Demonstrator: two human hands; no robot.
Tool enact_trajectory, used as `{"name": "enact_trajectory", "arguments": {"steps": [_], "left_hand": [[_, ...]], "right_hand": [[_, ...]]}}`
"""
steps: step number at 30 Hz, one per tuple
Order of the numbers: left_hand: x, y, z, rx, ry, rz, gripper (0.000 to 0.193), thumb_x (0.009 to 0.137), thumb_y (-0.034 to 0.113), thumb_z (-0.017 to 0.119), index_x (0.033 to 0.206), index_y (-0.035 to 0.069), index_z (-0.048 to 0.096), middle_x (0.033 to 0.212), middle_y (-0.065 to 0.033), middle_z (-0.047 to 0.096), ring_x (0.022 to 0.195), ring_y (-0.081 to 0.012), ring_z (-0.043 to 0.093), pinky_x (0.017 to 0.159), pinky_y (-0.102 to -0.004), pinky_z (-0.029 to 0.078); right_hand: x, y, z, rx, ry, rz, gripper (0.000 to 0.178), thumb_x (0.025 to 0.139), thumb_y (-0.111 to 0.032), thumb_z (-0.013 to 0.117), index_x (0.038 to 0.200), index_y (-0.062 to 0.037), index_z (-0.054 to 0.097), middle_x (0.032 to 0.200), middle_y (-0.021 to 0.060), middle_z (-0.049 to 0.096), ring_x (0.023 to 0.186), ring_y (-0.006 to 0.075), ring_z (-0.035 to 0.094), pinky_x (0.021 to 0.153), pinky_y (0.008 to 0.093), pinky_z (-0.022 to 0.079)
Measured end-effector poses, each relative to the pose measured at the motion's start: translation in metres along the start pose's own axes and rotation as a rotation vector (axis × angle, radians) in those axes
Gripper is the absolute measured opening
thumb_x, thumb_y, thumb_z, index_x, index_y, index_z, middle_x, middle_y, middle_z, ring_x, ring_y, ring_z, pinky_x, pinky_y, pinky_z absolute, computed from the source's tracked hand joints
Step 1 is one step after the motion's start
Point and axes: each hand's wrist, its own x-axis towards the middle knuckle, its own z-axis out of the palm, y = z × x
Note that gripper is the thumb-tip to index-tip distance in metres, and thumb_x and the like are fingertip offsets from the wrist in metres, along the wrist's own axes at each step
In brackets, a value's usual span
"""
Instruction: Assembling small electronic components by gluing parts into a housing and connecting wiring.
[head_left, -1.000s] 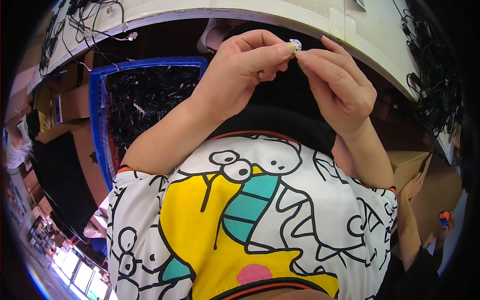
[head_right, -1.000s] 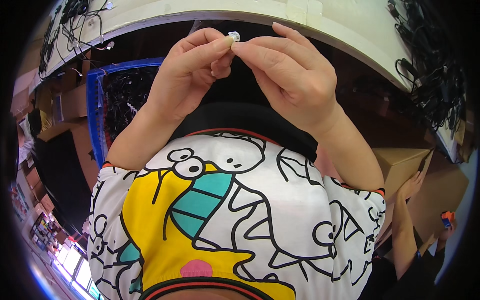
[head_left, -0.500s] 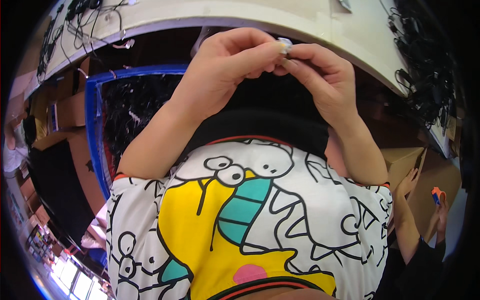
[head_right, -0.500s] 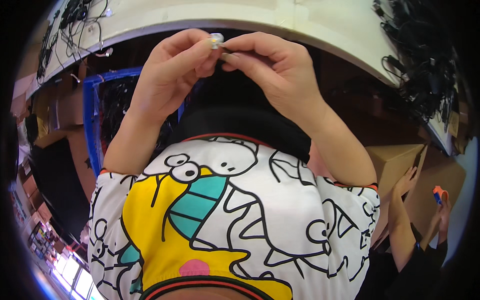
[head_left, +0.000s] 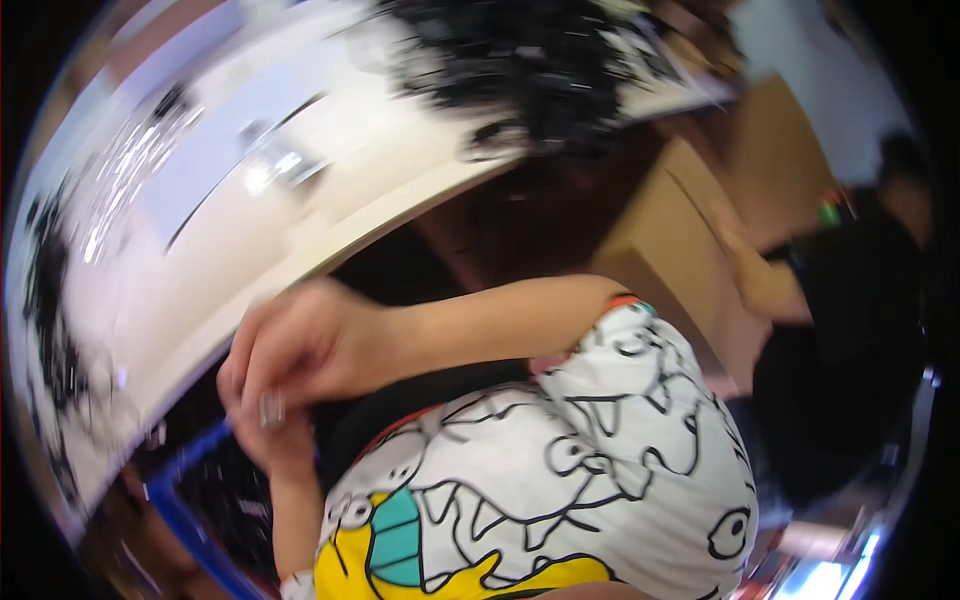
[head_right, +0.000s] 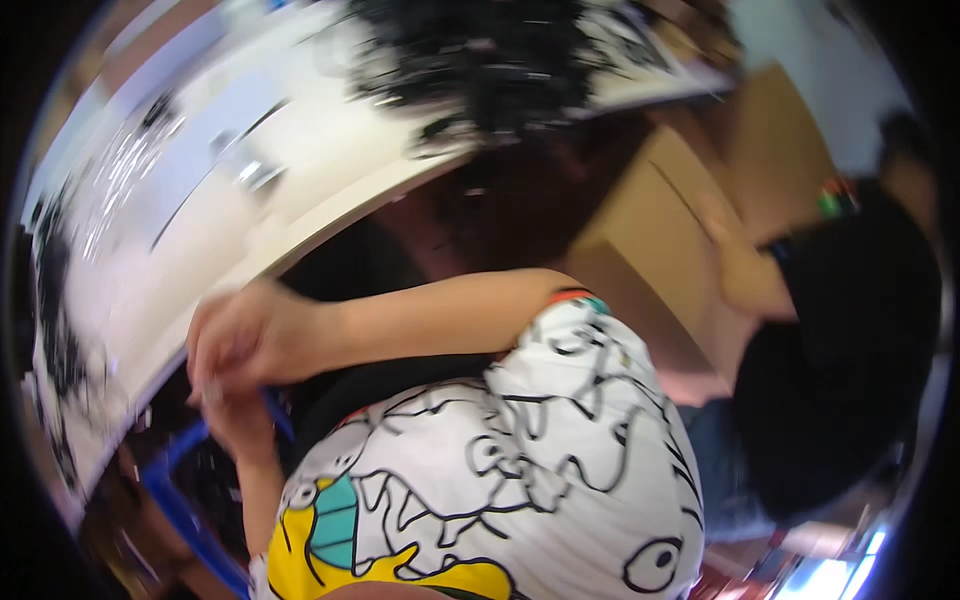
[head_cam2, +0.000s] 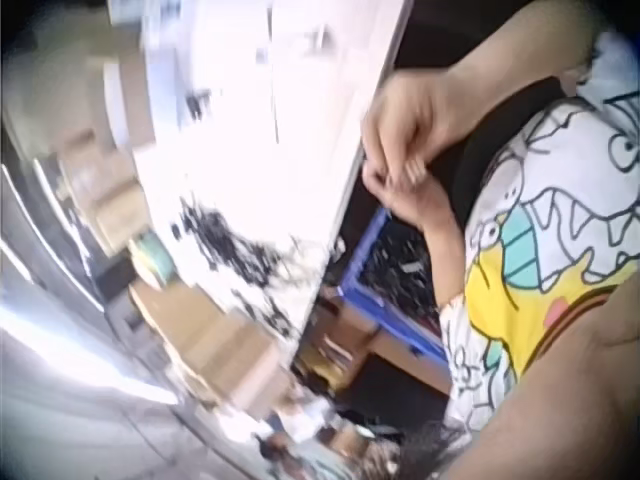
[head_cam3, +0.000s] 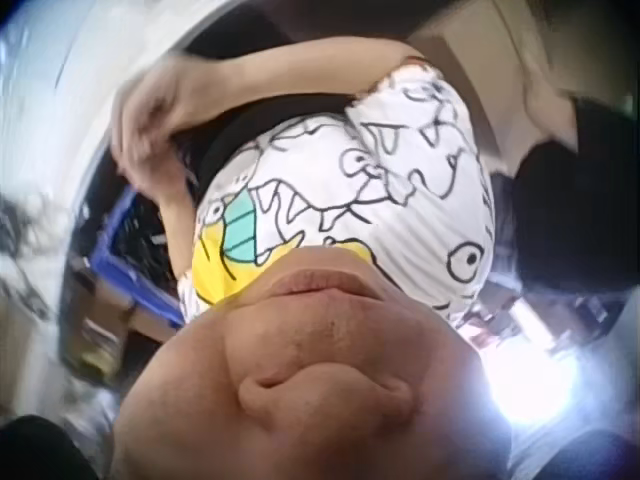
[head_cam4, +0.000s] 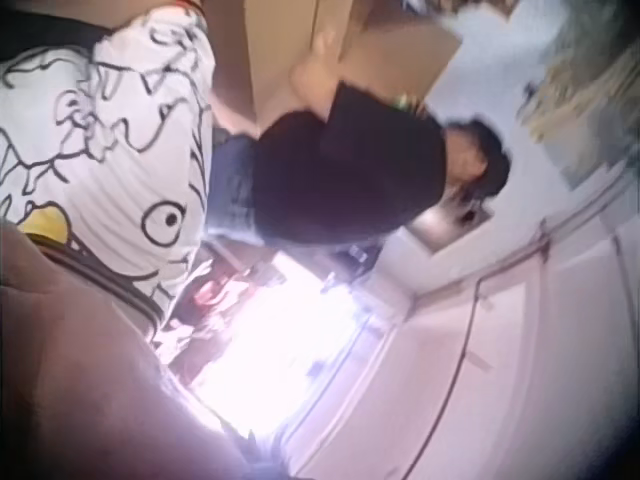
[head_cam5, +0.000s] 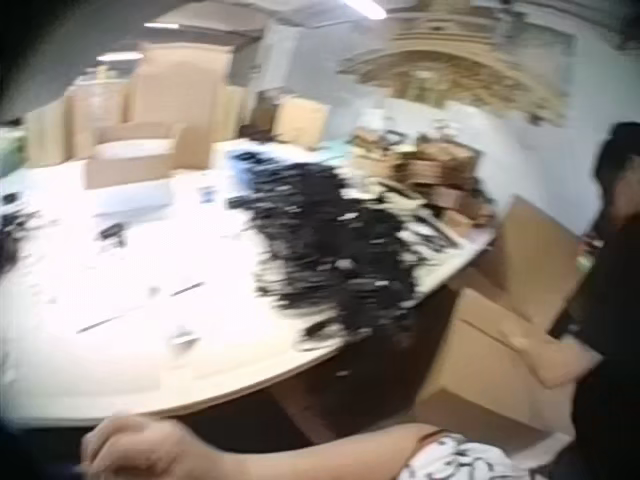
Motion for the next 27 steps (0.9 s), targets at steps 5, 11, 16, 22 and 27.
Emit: {"name": "enact_trajectory", "arguments": {"steps": [5,11,16,22,27], "left_hand": [[0.005,0.041,0.005,-0.035,-0.033,-0.097,0.021,0.084,0.021,0.05,0.084,0.006,0.036,0.069,0.0001,0.034,0.061,-0.0079,0.035,0.057,-0.0209,0.03],[0.016,0.053,0.0,0.123,-0.319,-0.173,0.013,0.077,0.002,0.05,0.082,0.006,0.038,0.07,-0.0004,0.036,0.054,-0.0054,0.028,0.049,-0.0192,0.024],[0.002,0.025,-0.017,0.309,-0.262,-0.192,0.02,0.071,0.002,0.056,0.083,0.006,0.04,0.072,-0.0012,0.039,0.057,-0.0056,0.034,0.05,-0.0183,0.027],[0.001,0.017,-0.023,0.357,-0.13,-0.259,0.019,0.073,0.005,0.056,0.089,0.004,0.045,0.071,-0.0002,0.042,0.057,-0.0038,0.036,0.049,-0.0155,0.026],[0.005,0.018,-0.023,0.283,-0.048,-0.304,0.013,0.075,0.0,0.053,0.085,0.004,0.046,0.062,0.0029,0.039,0.049,-0.0015,0.03,0.044,-0.0153,0.023]], "right_hand": [[0.005,0.006,-0.003,-0.611,-0.345,-0.429,0.006,0.066,-0.009,0.058,0.07,-0.0126,0.059,0.076,0.0026,0.057,0.07,0.0216,0.057,0.06,0.0314,0.047],[0.073,0.011,-0.096,-1.449,0.116,0.022,0.025,0.08,-0.024,0.051,0.092,-0.003,0.055,0.085,0.0134,0.055,0.082,0.0261,0.058,0.07,0.0371,0.048],[0.103,0.027,-0.12,-1.417,0.018,0.668,0.045,0.074,-0.04,0.058,0.097,-0.0013,0.058,0.093,0.0153,0.059,0.089,0.0261,0.058,0.074,0.0375,0.047],[0.109,0.042,-0.128,-1.213,0.118,0.735,0.038,0.065,-0.039,0.064,0.083,-0.005,0.066,0.082,0.0102,0.065,0.078,0.0227,0.062,0.07,0.0339,0.048],[0.097,0.043,-0.115,-0.956,0.159,0.489,0.033,0.063,-0.033,0.066,0.082,-0.0065,0.065,0.079,0.013,0.063,0.077,0.026,0.061,0.072,0.033,0.047]]}}
